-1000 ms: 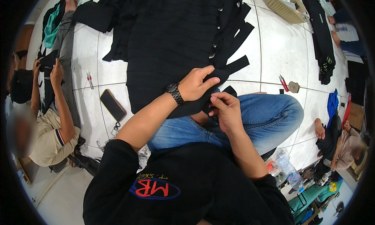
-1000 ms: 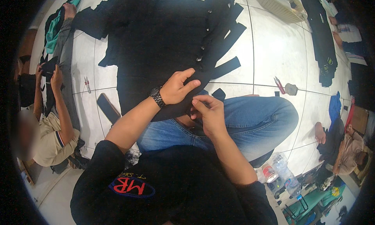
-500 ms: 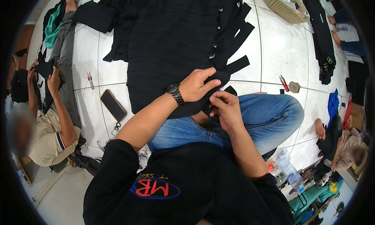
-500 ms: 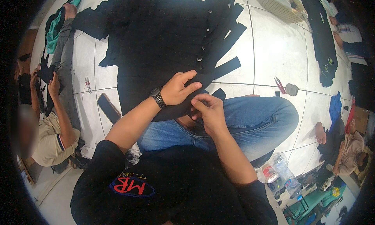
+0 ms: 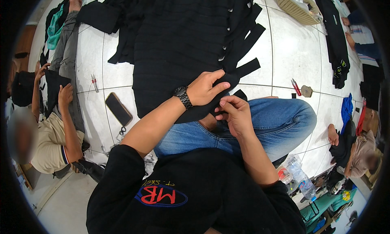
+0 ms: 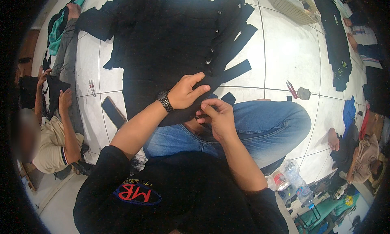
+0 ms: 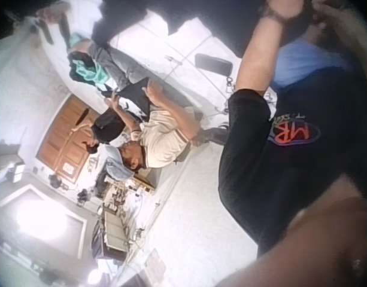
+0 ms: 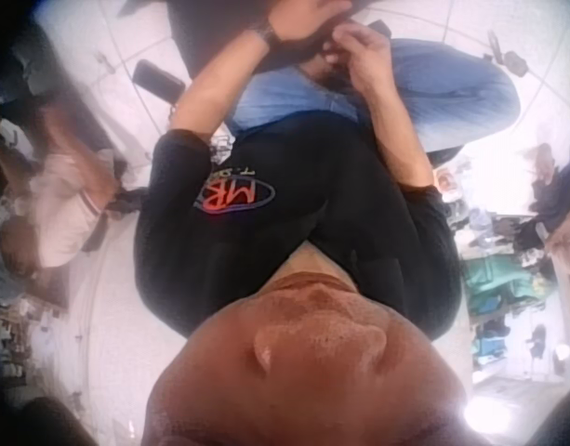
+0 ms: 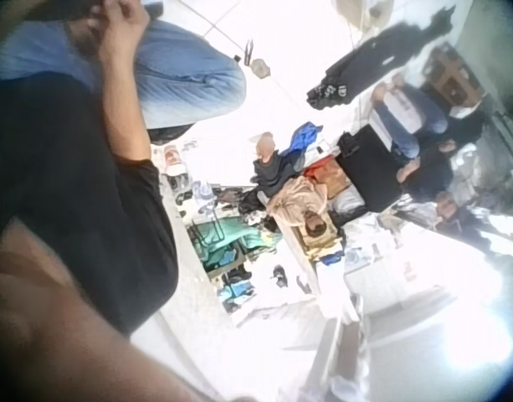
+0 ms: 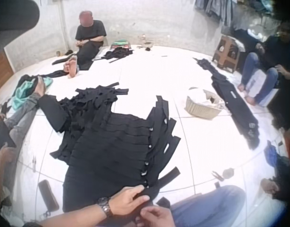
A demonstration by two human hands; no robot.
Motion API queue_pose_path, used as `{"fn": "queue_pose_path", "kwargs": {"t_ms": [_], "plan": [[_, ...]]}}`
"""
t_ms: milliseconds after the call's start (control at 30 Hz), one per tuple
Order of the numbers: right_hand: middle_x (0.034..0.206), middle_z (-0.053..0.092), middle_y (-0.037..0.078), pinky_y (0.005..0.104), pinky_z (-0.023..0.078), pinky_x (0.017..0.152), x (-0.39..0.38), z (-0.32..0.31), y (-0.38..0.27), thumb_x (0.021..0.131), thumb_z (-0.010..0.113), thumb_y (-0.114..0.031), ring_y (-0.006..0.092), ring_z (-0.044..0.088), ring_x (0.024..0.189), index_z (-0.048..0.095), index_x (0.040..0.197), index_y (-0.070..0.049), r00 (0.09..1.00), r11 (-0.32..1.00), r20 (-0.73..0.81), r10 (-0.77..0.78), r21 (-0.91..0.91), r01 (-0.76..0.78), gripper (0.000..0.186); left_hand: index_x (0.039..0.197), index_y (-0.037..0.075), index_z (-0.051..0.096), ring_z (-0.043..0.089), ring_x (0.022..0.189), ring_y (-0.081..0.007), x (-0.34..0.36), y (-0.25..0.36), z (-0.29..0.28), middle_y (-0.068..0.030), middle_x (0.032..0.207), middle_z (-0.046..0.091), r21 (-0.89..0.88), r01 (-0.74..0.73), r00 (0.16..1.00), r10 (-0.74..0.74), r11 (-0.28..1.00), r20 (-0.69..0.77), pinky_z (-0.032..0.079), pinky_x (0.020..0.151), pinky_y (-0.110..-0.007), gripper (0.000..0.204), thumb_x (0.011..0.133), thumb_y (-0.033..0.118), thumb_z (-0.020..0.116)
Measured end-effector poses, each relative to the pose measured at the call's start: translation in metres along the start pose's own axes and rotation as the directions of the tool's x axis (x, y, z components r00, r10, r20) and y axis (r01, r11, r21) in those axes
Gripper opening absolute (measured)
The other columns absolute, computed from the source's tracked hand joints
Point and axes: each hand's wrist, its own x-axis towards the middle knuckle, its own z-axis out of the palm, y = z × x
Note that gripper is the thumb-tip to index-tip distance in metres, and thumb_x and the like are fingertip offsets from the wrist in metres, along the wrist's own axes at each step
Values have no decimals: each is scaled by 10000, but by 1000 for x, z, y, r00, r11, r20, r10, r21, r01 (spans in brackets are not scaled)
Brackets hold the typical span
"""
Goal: The person sits on the floor and uses scissors to cut strips from a large piece of black fabric. They repeatedly fold the fabric, cut along the edge, and place the cut strips aside.
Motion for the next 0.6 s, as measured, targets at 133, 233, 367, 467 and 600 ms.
{"fn": "queue_pose_path", "kwargs": {"t_ms": [133,233,367,467,600], "plan": [[923,669,99,260,585,568,0,-1,1,947,684,-67,189,697,773,657,975,23,1000,1000,-3,-3,23,3,99,919,-19,558,542,629,-294,0,0,0,-207,731,558,0,2,1000,-2,1000,-7,433,603,-385,309,981,269,651],[988,668,91,306,561,690,0,-9,4,976,643,-106,193,677,889,633,981,-27,999,998,36,-19,58,17,79,1008,-8,583,582,701,-291,0,-2,-1,-191,804,602,-1,24,999,-24,1000,34,464,658,-369,284,973,263,658],[1086,664,98,400,455,957,-7,-15,-3,1001,584,-153,227,615,1081,600,1000,-90,985,963,-67,-160,210,171,65,1289,29,548,634,936,-318,-6,12,-6,-175,1061,646,-100,44,997,-38,994,63,506,848,-355,439,942,261,687],[1112,673,132,425,443,938,-19,-28,-35,996,558,-138,292,632,1051,582,1023,-99,982,824,-103,-160,533,190,53,1472,-38,394,505,1317,-400,-24,37,-17,-275,1422,495,250,-174,978,136,953,161,397,1119,-455,804,884,392,733],[1013,663,123,460,473,812,-9,-78,-69,987,550,-128,312,643,867,582,1029,-73,852,766,181,-490,555,323,76,1411,-32,478,473,1376,-359,-56,26,-10,-216,1430,532,613,-234,959,77,755,271,336,1182,-483,639,952,388,622]]}}
